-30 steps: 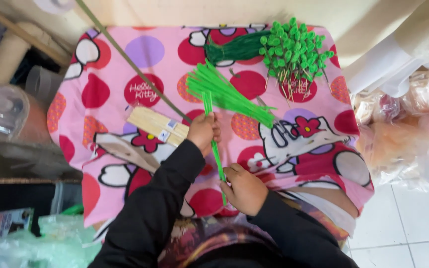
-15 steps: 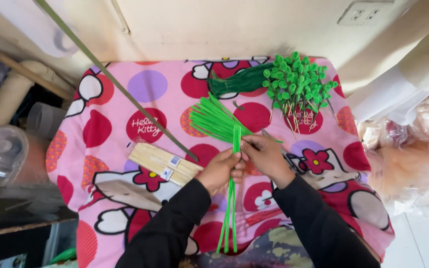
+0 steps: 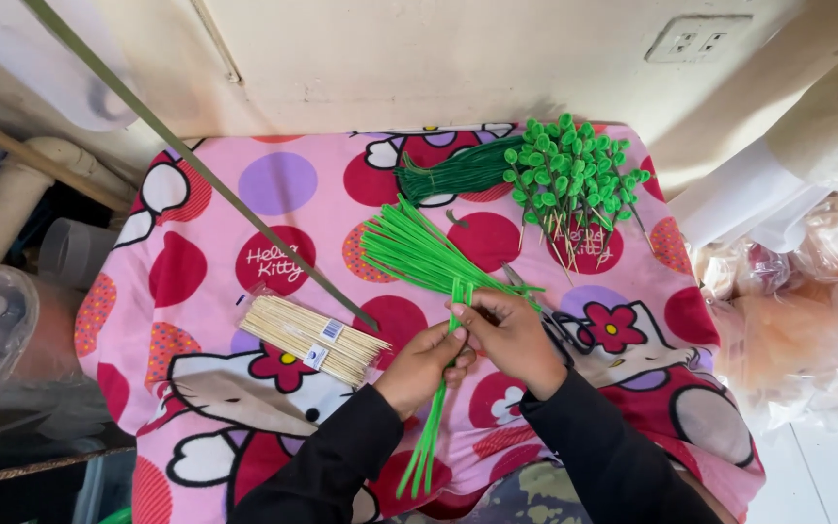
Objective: Assembling green plastic leafy stems into a bundle by hand and trimming with scissors.
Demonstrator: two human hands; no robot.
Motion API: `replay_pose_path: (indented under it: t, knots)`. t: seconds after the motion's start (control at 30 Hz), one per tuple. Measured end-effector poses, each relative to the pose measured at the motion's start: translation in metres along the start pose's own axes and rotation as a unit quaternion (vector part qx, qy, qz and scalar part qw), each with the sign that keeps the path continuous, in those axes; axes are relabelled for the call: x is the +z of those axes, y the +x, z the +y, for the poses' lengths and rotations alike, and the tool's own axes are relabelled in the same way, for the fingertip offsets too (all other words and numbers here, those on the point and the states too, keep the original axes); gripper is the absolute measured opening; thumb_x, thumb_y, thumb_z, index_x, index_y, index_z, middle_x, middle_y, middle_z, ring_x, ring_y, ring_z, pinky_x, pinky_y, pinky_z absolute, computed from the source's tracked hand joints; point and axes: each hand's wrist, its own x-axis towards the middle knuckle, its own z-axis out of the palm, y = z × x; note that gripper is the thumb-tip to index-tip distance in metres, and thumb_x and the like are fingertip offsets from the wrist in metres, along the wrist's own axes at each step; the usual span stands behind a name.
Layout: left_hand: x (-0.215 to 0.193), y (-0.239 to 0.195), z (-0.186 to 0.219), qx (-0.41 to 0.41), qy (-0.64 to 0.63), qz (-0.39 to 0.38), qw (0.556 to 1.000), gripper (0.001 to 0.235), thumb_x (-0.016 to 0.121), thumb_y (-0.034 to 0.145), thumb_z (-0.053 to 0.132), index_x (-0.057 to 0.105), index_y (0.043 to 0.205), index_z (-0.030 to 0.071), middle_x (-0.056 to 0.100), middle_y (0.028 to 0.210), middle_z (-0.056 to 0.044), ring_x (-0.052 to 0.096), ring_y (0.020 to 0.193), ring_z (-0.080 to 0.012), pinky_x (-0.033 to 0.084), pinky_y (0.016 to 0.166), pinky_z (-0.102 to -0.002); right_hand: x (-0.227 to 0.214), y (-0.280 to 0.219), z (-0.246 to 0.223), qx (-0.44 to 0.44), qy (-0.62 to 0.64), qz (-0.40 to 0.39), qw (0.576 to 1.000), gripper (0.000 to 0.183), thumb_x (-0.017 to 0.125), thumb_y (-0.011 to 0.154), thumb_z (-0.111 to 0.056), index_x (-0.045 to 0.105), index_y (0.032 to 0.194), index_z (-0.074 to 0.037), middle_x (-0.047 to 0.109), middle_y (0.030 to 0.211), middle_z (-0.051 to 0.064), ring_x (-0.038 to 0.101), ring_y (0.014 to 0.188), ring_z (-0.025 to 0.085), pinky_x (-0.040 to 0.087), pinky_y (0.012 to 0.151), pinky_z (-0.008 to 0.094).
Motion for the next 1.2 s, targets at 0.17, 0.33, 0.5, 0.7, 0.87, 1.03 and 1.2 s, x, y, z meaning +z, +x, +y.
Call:
replay_pose_path:
  t: [0.17,0.33,0.5,0.7,0.87,1.03,1.2]
  knots:
    - [0.002,-0.002,0.008,0.026,-0.012,0.011,1.000,0.026,0.042,0.114,0.024,0.057,0.106,0.004,0.043,0.077,-0.003,0.044,0.061,-0.0094,0.040,0.054,-0.020,0.003,0.001,-0.011,0.025,0.077,-0.016,0.997,0.018,0.071,0.093,-0.004,0.074,0.076,-0.001,0.055,0.056,0.008,0.063,0.047,0.016,0.051,0.046,0.026]
    - [-0.002,0.001,-0.001,0.026,-0.007,0.016,1.000,0.023,0.039,0.114,0.017,0.055,0.102,0.005,0.038,0.076,0.001,0.040,0.060,-0.0062,0.037,0.052,-0.018,0.006,0.003,-0.005,0.058,0.102,-0.025,0.993,0.024,0.068,0.097,-0.007,0.073,0.074,0.000,0.053,0.049,0.008,0.059,0.041,0.014,0.045,0.038,0.023]
    - [-0.001,0.000,-0.001,0.042,-0.005,0.029,0.999,0.025,0.035,0.114,0.017,0.056,0.107,0.005,0.033,0.074,0.005,0.035,0.059,-0.0040,0.034,0.053,-0.017,0.006,0.001,0.003,0.022,0.050,0.038,0.998,0.013,0.074,0.094,-0.010,0.082,0.102,-0.004,0.060,0.055,0.007,0.052,0.055,0.008,0.043,0.052,0.022]
    - [0.005,-0.005,0.007,0.049,-0.004,0.031,0.998,0.025,0.036,0.114,0.018,0.056,0.108,0.004,0.030,0.074,0.006,0.033,0.059,-0.0035,0.032,0.053,-0.017,0.010,0.001,-0.003,0.023,0.043,0.043,0.998,0.016,0.075,0.093,-0.010,0.083,0.106,-0.007,0.064,0.060,0.005,0.054,0.059,0.008,0.044,0.055,0.021]
    - [0.007,-0.006,0.010,0.044,0.020,0.033,0.998,0.025,0.036,0.114,0.017,0.058,0.107,0.005,0.032,0.072,0.005,0.035,0.058,-0.0038,0.031,0.053,-0.017,0.003,0.000,-0.016,0.008,0.040,0.010,0.999,0.016,0.072,0.095,-0.010,0.080,0.083,-0.005,0.058,0.054,0.005,0.048,0.055,0.009,0.042,0.053,0.023]
    - [-0.006,0.006,-0.011,0.056,0.060,0.039,0.996,0.028,0.038,0.114,0.018,0.061,0.105,0.005,0.037,0.071,0.003,0.040,0.058,-0.0065,0.033,0.053,-0.019,0.002,-0.004,-0.024,0.001,0.034,-0.031,0.999,0.030,0.071,0.097,-0.010,0.073,0.067,-0.005,0.058,0.056,0.008,0.049,0.056,0.012,0.043,0.056,0.025]
    - [-0.011,0.012,-0.022,0.084,0.085,0.043,0.992,0.030,0.038,0.113,0.015,0.063,0.102,0.004,0.048,0.070,-0.003,0.050,0.059,-0.0111,0.042,0.057,-0.021,0.005,-0.015,-0.066,0.043,0.057,-0.056,0.996,0.034,0.068,0.099,-0.009,0.068,0.066,-0.001,0.049,0.060,0.005,0.051,0.057,0.012,0.044,0.056,0.027]
